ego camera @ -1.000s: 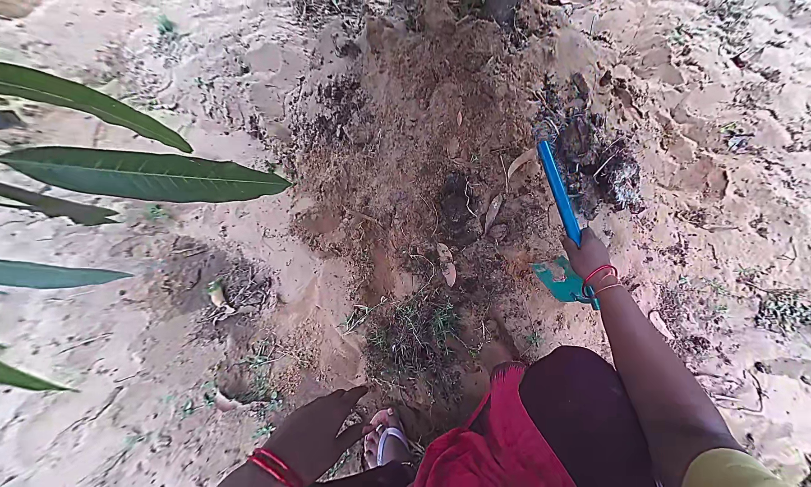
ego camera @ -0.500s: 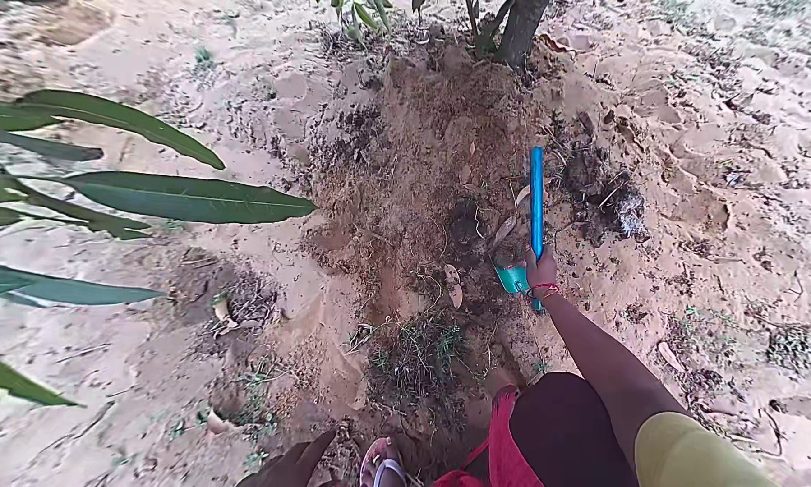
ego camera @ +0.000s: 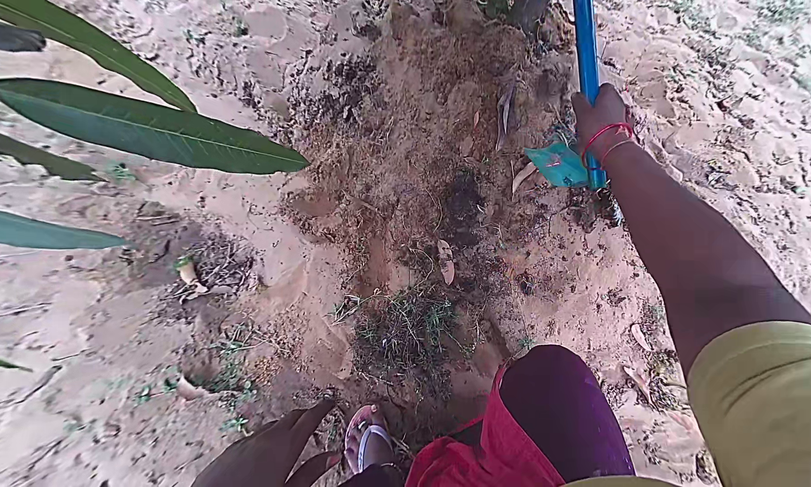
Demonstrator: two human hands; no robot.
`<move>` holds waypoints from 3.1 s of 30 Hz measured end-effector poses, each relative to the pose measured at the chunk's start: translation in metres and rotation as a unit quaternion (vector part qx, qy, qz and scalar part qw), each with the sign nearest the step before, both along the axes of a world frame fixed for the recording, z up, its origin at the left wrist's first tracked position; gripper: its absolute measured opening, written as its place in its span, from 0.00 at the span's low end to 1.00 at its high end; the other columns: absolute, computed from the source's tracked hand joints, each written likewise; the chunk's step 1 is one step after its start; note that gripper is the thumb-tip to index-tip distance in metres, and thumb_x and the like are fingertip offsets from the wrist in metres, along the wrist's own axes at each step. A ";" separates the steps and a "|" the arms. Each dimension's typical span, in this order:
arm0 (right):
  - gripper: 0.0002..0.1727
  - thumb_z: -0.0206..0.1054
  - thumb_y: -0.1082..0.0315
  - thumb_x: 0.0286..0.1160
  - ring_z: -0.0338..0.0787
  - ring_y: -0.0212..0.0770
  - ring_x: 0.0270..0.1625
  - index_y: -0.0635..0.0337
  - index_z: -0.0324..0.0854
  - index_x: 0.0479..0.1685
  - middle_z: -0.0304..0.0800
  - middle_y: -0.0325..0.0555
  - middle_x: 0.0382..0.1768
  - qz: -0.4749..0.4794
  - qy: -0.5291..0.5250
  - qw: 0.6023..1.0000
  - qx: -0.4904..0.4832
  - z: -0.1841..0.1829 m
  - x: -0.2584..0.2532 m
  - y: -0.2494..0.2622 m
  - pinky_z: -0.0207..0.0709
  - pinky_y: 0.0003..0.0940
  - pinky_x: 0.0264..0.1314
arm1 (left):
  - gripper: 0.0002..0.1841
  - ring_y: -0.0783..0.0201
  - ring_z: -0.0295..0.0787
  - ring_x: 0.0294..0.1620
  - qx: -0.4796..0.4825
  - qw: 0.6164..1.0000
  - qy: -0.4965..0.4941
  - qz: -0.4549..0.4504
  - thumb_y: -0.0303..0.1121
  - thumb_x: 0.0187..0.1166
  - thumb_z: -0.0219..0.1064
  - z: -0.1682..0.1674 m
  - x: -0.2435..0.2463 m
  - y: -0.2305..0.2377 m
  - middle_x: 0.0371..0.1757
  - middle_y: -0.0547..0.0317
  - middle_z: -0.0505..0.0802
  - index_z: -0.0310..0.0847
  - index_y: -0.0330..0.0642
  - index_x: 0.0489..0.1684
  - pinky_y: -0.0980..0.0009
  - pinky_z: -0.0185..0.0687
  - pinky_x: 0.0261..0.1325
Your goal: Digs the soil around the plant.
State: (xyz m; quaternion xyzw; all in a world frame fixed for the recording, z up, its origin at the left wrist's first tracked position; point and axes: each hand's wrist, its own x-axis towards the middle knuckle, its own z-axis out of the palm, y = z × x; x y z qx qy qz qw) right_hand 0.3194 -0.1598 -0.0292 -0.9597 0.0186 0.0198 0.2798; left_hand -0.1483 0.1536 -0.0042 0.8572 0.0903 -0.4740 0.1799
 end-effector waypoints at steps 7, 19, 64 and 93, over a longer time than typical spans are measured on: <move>0.23 0.57 0.53 0.92 0.76 0.41 0.23 0.69 0.71 0.62 0.75 0.49 0.29 -0.009 0.135 0.988 0.071 -0.094 -0.143 -0.094 0.75 0.42 0.31 | 0.33 0.22 0.81 0.69 -0.028 0.999 -0.016 0.005 0.43 0.86 0.67 -0.014 -0.009 0.015 0.71 0.20 0.82 0.65 0.29 0.85 0.25 0.71 0.68; 0.24 0.55 0.60 0.94 0.90 0.58 0.46 0.77 0.72 0.70 0.87 0.68 0.44 -0.134 0.159 0.971 0.116 -0.252 -0.216 -0.074 0.80 0.54 0.58 | 0.34 0.22 0.82 0.68 -0.033 0.998 -0.053 0.026 0.41 0.85 0.67 -0.014 0.006 0.021 0.71 0.20 0.82 0.65 0.25 0.84 0.26 0.71 0.70; 0.18 0.75 0.63 0.75 0.90 0.67 0.54 0.68 0.86 0.57 0.91 0.66 0.47 0.399 0.142 0.902 -0.089 -0.152 -0.192 0.056 0.75 0.72 0.58 | 0.13 0.68 0.85 0.36 -0.206 0.929 -0.242 0.188 0.21 0.79 0.69 -0.040 0.166 0.046 0.43 0.53 0.89 0.82 0.36 0.60 0.70 0.84 0.44; 0.29 0.59 0.50 0.91 0.85 0.69 0.71 0.65 0.72 0.76 0.85 0.69 0.66 0.359 0.287 0.805 -0.375 -0.140 -0.187 0.160 0.77 0.69 0.66 | 0.26 0.43 0.86 0.64 -0.283 0.469 -0.263 0.794 0.28 0.87 0.64 -0.283 0.211 0.045 0.73 0.31 0.79 0.62 0.33 0.82 0.49 0.87 0.62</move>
